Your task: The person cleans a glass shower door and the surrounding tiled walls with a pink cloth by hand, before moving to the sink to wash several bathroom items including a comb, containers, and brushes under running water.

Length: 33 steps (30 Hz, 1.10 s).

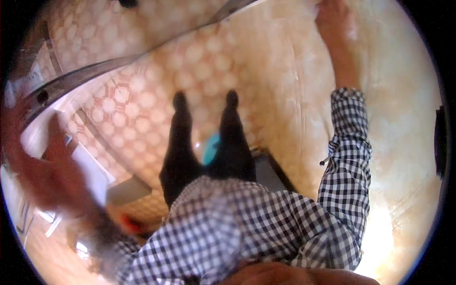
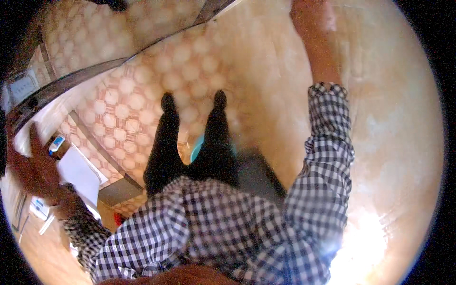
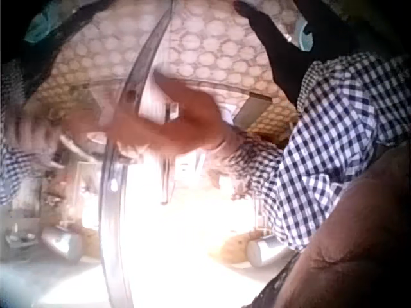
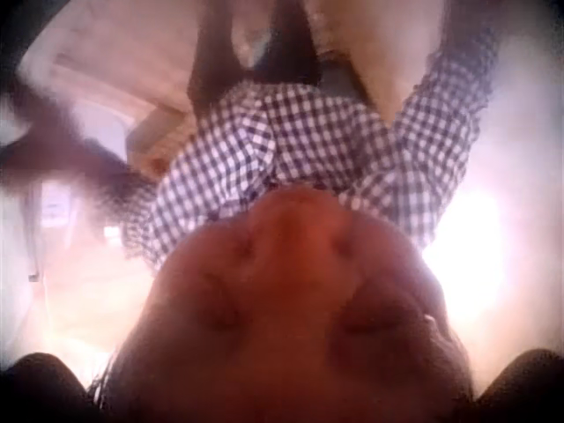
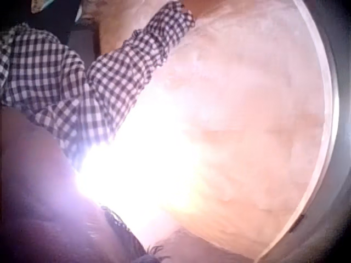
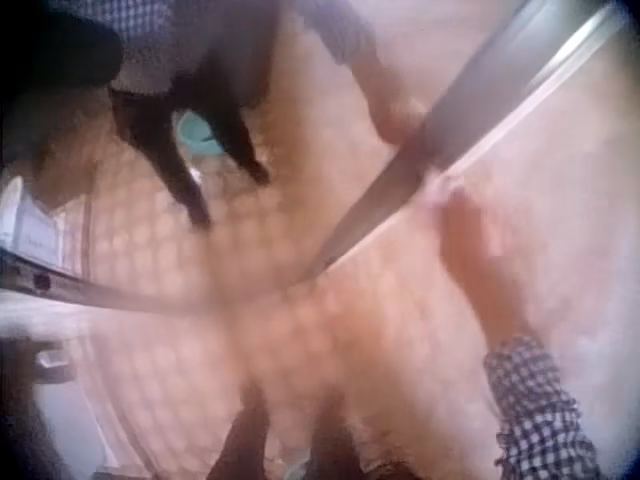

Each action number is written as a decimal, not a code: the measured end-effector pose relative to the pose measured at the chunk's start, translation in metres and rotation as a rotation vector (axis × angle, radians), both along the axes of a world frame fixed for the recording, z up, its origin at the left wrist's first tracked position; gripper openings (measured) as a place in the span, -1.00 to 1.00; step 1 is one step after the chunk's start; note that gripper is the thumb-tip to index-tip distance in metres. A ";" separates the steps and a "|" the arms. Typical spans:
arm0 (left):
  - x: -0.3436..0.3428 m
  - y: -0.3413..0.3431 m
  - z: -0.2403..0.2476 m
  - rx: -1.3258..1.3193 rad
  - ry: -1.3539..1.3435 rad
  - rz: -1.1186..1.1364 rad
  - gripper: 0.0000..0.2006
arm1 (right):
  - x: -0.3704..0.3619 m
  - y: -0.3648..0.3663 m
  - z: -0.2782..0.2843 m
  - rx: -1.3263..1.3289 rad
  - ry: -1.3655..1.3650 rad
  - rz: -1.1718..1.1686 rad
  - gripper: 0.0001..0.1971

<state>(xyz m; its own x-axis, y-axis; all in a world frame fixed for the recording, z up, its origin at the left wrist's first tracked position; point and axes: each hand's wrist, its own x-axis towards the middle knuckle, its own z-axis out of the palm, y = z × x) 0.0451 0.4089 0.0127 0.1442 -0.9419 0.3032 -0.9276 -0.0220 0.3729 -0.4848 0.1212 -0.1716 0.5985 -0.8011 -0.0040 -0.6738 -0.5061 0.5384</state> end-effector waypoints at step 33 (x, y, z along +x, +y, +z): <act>-0.292 -0.007 -0.065 0.620 0.709 -0.242 -0.73 | -0.110 -0.048 0.039 -0.049 0.065 -0.062 -0.86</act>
<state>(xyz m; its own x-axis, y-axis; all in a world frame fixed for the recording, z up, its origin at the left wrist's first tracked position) -0.2468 0.4023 -0.0519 -0.1166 -0.9336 -0.3389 -0.4975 -0.2404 0.8335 -0.5948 0.0735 -0.1323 0.5478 -0.8366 -0.0012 -0.6658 -0.4368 0.6049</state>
